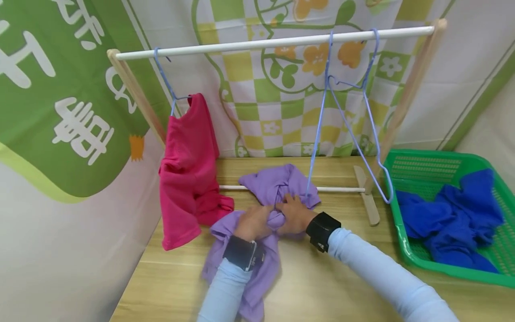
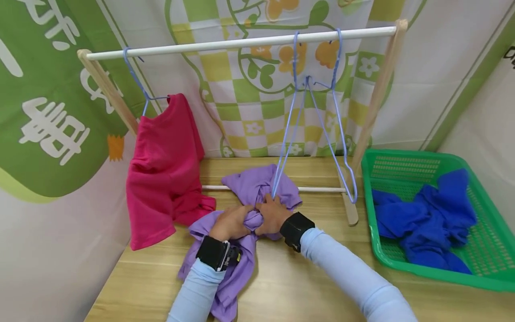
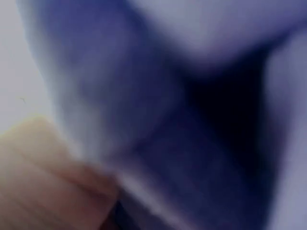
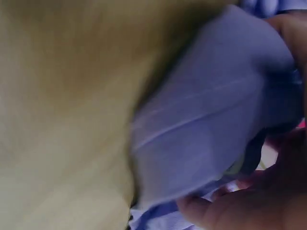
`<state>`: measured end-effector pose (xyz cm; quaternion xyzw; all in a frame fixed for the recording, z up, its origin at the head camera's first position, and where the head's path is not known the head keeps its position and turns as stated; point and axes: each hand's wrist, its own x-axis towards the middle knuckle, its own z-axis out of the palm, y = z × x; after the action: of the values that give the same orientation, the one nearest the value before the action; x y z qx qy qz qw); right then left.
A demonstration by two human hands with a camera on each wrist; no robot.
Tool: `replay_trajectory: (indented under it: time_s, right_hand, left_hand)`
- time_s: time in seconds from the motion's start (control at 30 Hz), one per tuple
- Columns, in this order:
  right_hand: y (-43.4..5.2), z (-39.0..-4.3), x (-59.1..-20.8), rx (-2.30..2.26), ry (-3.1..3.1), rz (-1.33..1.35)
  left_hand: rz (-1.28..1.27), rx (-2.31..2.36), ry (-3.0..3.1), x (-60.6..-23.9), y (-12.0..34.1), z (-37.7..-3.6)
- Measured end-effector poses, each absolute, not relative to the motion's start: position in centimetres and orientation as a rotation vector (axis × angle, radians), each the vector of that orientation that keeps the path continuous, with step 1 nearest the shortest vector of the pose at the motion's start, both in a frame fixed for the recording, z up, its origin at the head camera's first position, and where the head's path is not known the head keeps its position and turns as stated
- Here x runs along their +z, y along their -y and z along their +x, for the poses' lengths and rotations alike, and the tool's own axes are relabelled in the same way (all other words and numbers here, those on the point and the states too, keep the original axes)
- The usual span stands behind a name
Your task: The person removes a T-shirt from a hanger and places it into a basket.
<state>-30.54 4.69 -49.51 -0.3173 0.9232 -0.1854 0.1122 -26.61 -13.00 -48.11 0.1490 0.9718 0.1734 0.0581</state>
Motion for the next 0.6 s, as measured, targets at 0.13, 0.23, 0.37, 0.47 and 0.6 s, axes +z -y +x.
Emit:
replay_trajectory:
  time_s: [0.13, 0.23, 0.37, 0.47, 0.6]
  right_hand:
    - [-5.8, -29.2, -49.0, -0.631, -2.65, -1.074]
    - [-7.4, -28.0, -48.2, -0.801, -2.62, -1.092]
    - [-10.0, -25.6, -45.8, -0.995, -2.669, -0.971]
    - [-12.4, -23.2, -43.5, -1.057, -2.793, -0.886]
    - [-16.3, -19.0, -40.8, -1.096, -2.978, -0.772]
  left_hand:
    - [0.62, 0.555, -2.906, -47.4, 11.8, -25.8]
    - [0.831, 0.613, -2.895, -46.3, 11.0, -25.0]
    - [1.093, 0.755, -2.867, -44.2, 9.5, -23.5]
    - [1.204, 0.818, -2.838, -42.6, 7.3, -22.3]
    - [1.4, 0.796, -2.833, -41.0, 3.6, -20.5]
